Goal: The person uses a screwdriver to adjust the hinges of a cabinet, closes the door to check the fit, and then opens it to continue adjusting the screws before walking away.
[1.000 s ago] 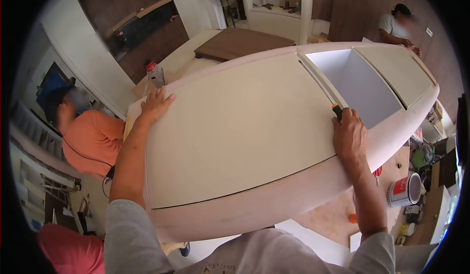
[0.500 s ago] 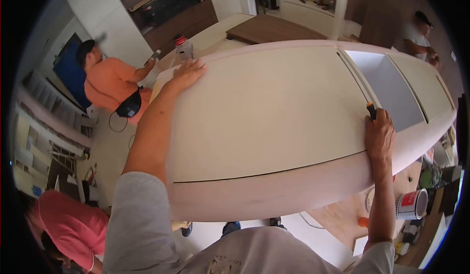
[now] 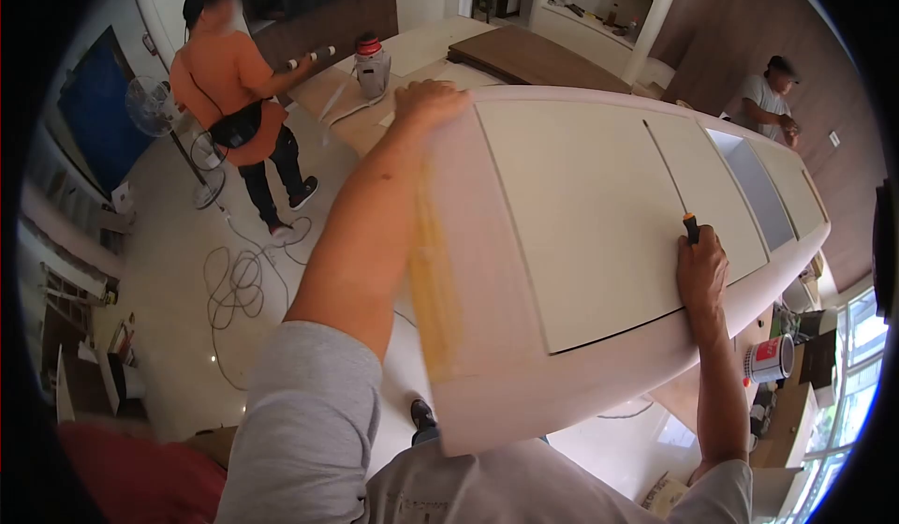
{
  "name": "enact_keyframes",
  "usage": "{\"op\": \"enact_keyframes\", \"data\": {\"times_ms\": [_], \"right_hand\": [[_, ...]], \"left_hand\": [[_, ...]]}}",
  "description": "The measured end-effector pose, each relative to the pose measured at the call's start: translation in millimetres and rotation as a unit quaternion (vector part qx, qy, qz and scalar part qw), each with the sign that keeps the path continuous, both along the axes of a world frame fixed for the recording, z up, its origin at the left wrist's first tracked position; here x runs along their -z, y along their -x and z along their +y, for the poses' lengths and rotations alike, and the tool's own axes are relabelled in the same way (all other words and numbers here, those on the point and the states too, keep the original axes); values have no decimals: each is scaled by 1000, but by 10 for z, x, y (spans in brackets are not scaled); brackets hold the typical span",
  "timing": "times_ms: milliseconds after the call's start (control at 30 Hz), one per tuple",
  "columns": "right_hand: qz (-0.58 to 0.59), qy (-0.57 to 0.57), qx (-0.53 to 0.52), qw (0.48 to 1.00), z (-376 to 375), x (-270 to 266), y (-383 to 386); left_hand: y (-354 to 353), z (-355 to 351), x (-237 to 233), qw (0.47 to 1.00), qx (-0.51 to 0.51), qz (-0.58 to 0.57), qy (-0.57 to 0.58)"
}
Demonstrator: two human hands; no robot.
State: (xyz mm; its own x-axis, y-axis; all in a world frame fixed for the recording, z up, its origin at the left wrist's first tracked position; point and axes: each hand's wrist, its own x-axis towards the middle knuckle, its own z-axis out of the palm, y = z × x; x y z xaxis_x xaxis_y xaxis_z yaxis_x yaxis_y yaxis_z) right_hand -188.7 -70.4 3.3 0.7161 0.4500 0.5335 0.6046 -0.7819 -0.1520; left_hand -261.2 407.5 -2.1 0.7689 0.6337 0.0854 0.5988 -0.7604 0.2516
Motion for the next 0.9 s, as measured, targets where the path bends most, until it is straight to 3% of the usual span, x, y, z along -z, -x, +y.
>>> {"op": "enact_keyframes", "data": {"times_ms": [133, 333, 433, 533, 900], "right_hand": [[-22, 8, 26, 999, 20, 59, -8], [-34, 30, 51, 998, 60, 40, 39], [-32, 28, 59, 997, 99, 19, 57], [2, 5, 68, 998, 133, -56, 139], [18, -34, 81, 996, 99, -58, 208]], "left_hand": [[187, -297, -275, 1000, 1, 18, 14], [136, -209, -313, 996, 2, 48, 74], [114, -207, -285, 998, 6, 48, 32], [-172, 192, 171, 995, 79, -36, 52], [-7, -8, -64, 997, 65, 15, -37]]}}
